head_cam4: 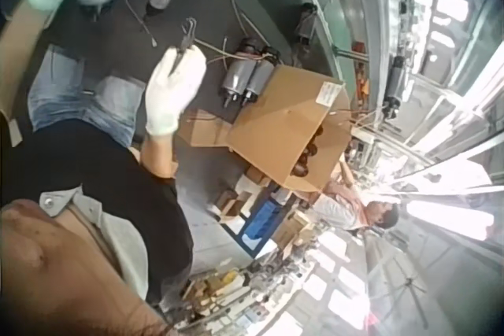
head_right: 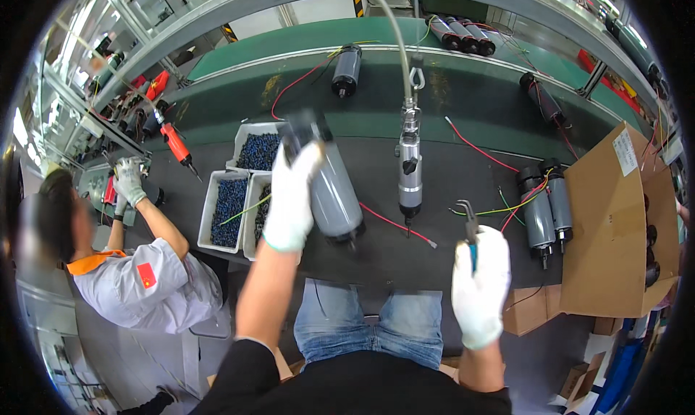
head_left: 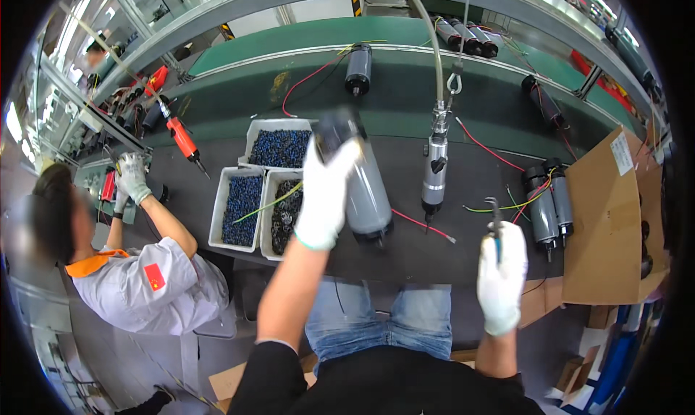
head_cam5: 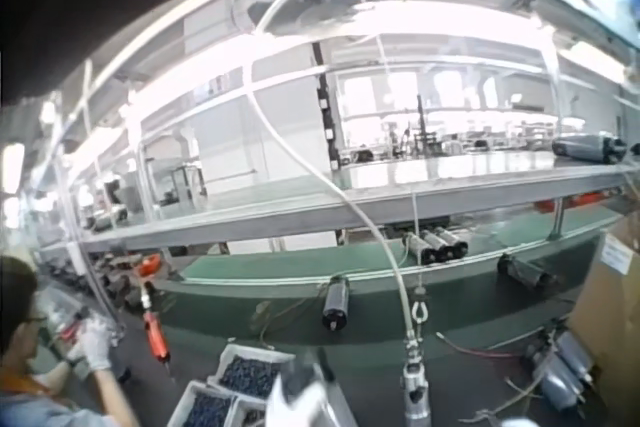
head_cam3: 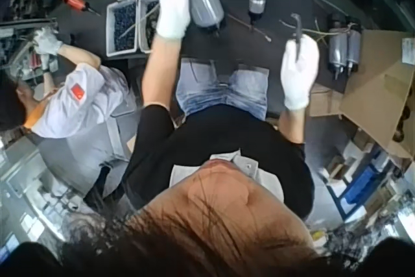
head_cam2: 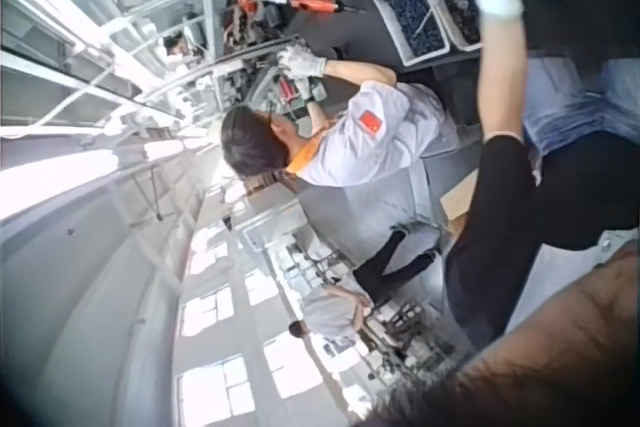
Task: Assembling electric motors by attaching components and using a pneumatic screwdriver.
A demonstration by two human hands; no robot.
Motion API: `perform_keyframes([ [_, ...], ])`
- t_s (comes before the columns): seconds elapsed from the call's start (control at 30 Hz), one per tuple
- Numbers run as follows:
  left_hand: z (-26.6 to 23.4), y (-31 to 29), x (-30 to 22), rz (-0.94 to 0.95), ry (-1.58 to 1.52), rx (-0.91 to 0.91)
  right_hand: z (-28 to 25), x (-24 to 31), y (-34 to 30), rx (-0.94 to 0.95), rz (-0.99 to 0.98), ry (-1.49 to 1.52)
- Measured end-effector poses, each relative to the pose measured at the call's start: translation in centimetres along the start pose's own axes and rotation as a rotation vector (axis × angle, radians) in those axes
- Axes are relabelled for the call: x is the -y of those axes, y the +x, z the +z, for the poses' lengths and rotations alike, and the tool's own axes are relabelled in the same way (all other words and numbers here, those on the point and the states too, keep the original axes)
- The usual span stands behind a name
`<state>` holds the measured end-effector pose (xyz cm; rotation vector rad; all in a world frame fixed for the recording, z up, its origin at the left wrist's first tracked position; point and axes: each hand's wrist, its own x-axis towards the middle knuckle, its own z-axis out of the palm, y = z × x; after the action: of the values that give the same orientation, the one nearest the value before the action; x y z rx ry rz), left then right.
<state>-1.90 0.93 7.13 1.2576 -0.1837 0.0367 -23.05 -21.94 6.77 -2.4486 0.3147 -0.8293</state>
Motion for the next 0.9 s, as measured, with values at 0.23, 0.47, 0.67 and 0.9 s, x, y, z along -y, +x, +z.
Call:
perform_keyframes([
  [0.23, -8.4, 28.9, -4.0, 0.059, 0.827, 0.084, 7.8, -6.0, -1.4, 0.04, 0.005, -0.275],
  [0.47, -20.8, 45.7, 3.7, -0.076, 1.774, -0.264, 8.6, -6.8, -1.8, 0.121, 0.144, -0.339],
  [0.67, -18.4, 48.5, 8.4, 0.012, 2.16, 0.137, 9.1, -7.4, -1.2, 0.125, 0.138, -0.346],
  [0.9, 3.1, 41.4, 18.2, 0.327, 1.867, 0.658, 6.3, -7.1, -0.5, 0.07, 0.146, -0.371],
])
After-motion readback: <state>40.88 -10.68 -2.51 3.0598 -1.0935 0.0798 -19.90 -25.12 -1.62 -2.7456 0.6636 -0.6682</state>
